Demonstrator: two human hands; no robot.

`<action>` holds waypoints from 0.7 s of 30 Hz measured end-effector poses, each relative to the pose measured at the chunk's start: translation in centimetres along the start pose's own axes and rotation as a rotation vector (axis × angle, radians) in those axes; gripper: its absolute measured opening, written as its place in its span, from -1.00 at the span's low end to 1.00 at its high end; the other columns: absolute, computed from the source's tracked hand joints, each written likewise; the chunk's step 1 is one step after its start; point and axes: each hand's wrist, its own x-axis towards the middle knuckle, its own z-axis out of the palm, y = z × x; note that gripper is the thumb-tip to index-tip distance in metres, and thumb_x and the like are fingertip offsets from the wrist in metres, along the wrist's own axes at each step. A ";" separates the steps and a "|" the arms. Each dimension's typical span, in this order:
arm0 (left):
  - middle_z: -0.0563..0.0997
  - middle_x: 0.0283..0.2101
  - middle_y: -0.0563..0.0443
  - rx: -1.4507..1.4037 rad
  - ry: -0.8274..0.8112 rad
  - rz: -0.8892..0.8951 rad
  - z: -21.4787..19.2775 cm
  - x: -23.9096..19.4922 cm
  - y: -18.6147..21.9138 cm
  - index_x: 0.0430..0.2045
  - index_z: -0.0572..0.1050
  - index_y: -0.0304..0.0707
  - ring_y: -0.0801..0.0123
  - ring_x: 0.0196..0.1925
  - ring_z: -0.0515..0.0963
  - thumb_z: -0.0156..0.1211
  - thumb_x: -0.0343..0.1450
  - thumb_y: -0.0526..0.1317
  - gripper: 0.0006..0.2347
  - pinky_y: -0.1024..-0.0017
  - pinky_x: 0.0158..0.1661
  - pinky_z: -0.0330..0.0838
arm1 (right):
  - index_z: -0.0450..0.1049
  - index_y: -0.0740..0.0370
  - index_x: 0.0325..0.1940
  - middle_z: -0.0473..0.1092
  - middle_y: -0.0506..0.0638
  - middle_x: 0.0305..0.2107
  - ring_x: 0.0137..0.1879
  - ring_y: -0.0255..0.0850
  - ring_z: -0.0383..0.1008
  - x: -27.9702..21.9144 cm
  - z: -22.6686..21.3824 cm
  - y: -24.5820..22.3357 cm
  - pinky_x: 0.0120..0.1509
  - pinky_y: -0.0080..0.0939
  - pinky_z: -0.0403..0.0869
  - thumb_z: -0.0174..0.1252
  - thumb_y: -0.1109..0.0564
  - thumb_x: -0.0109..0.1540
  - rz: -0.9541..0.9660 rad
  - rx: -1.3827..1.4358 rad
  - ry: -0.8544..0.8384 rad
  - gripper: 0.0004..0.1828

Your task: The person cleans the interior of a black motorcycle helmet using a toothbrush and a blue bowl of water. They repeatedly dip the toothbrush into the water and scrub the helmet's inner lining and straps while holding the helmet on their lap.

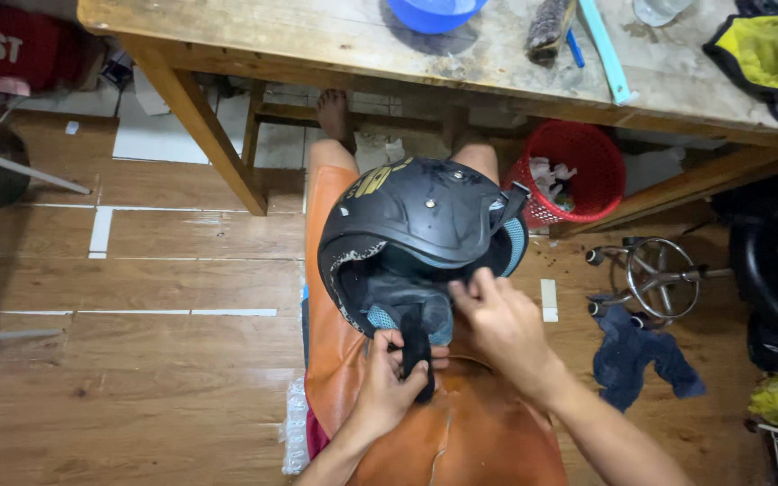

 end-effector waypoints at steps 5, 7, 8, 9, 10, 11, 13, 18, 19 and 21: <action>0.59 -0.10 -0.40 0.040 -0.081 0.004 -0.2 0.0 0.4 -0.44 0.02 -0.14 0.15 -0.15 0.68 -0.06 0.39 -0.46 -0.76 0.50 -0.34 0.54 | 0.35 0.27 -0.40 0.19 0.04 -0.40 -0.41 -0.01 0.36 -1.4 3.7 0.6 -0.47 0.03 0.39 -0.13 -0.05 0.31 0.055 0.184 -0.098 -0.63; 0.59 -0.08 -0.41 0.021 -0.091 -0.029 -0.3 0.5 0.2 -0.47 0.00 -0.12 0.13 -0.13 0.68 -0.06 0.39 -0.46 -0.74 0.53 -0.30 0.53 | 0.35 0.20 -0.29 0.19 0.05 -0.34 -0.35 0.01 0.36 -1.0 2.0 1.7 -0.44 0.07 0.43 -0.14 -0.07 0.29 0.132 0.124 -0.193 -0.69; 0.58 -0.06 -0.43 0.010 -0.110 -0.077 -0.4 0.5 0.1 -0.51 -0.02 -0.11 0.12 -0.12 0.68 -0.05 0.39 -0.45 -0.72 0.55 -0.25 0.51 | 0.35 0.12 -0.17 0.18 0.06 -0.28 -0.30 0.04 0.36 -1.1 1.1 2.0 -0.41 0.12 0.47 -0.16 -0.10 0.27 0.226 0.071 -0.291 -0.70; 0.58 -0.06 -0.43 0.011 -0.118 -0.083 -0.6 0.3 0.2 -0.51 -0.02 -0.11 0.12 -0.12 0.68 -0.05 0.39 -0.45 -0.72 0.55 -0.25 0.51 | 0.35 0.12 -0.17 0.18 0.06 -0.28 -0.30 0.04 0.36 -1.6 0.1 2.3 -0.41 0.12 0.47 -0.16 -0.10 0.27 0.236 0.070 -0.294 -0.70; 0.57 -0.04 -0.42 -0.018 -0.138 -0.084 -0.5 0.5 0.2 -0.51 -0.02 -0.10 0.09 -0.11 0.67 -0.05 0.39 -0.45 -0.72 0.56 -0.26 0.49 | 0.39 0.02 -0.12 0.19 0.03 -0.29 -0.23 0.01 0.37 -1.8 -0.9 3.1 -0.33 0.07 0.46 -0.08 -0.05 0.22 0.222 0.151 -0.314 -0.75; 0.56 -0.01 -0.42 -0.047 -0.158 -0.086 -0.6 0.7 0.3 -0.51 -0.03 -0.10 0.07 -0.10 0.67 -0.04 0.39 -0.45 -0.71 0.56 -0.27 0.48 | 0.44 -0.09 -0.06 0.21 -0.01 -0.30 -0.16 -0.02 0.39 -1.9 -1.9 3.7 -0.26 0.02 0.45 -0.01 -0.01 0.17 0.207 0.232 -0.333 -0.73; 0.55 -0.01 -0.41 -0.048 -0.188 -0.082 -0.3 1.1 0.8 -0.50 -0.03 -0.10 0.06 -0.09 0.66 -0.05 0.39 -0.45 -0.71 0.56 -0.25 0.46 | 0.43 -0.17 -0.08 0.23 -0.10 -0.25 -0.26 -0.08 0.44 -2.0 -6.2 5.1 -0.33 0.02 0.47 0.00 -0.09 0.16 0.289 0.220 -0.351 -0.73; 0.55 -0.01 -0.36 -0.050 -0.246 -0.093 -0.4 1.3 1.4 -0.48 -0.01 -0.11 0.20 -0.10 0.63 -0.04 0.39 -0.44 -0.73 0.44 -0.16 0.47 | 0.48 0.02 -0.17 0.30 0.00 -0.21 -0.18 -0.11 0.38 0.6 -11.9 9.4 -0.21 -0.15 0.40 0.14 0.25 0.17 0.254 0.159 0.177 -0.81; 0.54 -0.01 -0.37 -0.065 -0.255 -0.097 -0.4 1.4 1.3 -0.47 0.00 -0.11 0.17 -0.10 0.63 -0.02 0.39 -0.43 -0.74 0.44 -0.14 0.47 | 0.51 0.06 -0.10 0.27 0.06 -0.21 -0.23 -0.05 0.36 2.1 -12.4 10.4 -0.27 -0.05 0.39 0.20 0.22 0.25 0.239 0.139 0.237 -0.84; 0.54 -0.01 -0.37 -0.068 -0.267 -0.093 -0.7 1.5 1.6 -0.46 0.01 -0.12 0.13 -0.09 0.63 -0.01 0.39 -0.42 -0.74 0.43 -0.12 0.47 | 0.55 0.10 -0.03 0.24 0.12 -0.22 -0.28 0.01 0.34 5.2 -13.3 11.3 -0.33 0.04 0.37 0.26 0.20 0.32 0.225 0.122 0.310 -0.86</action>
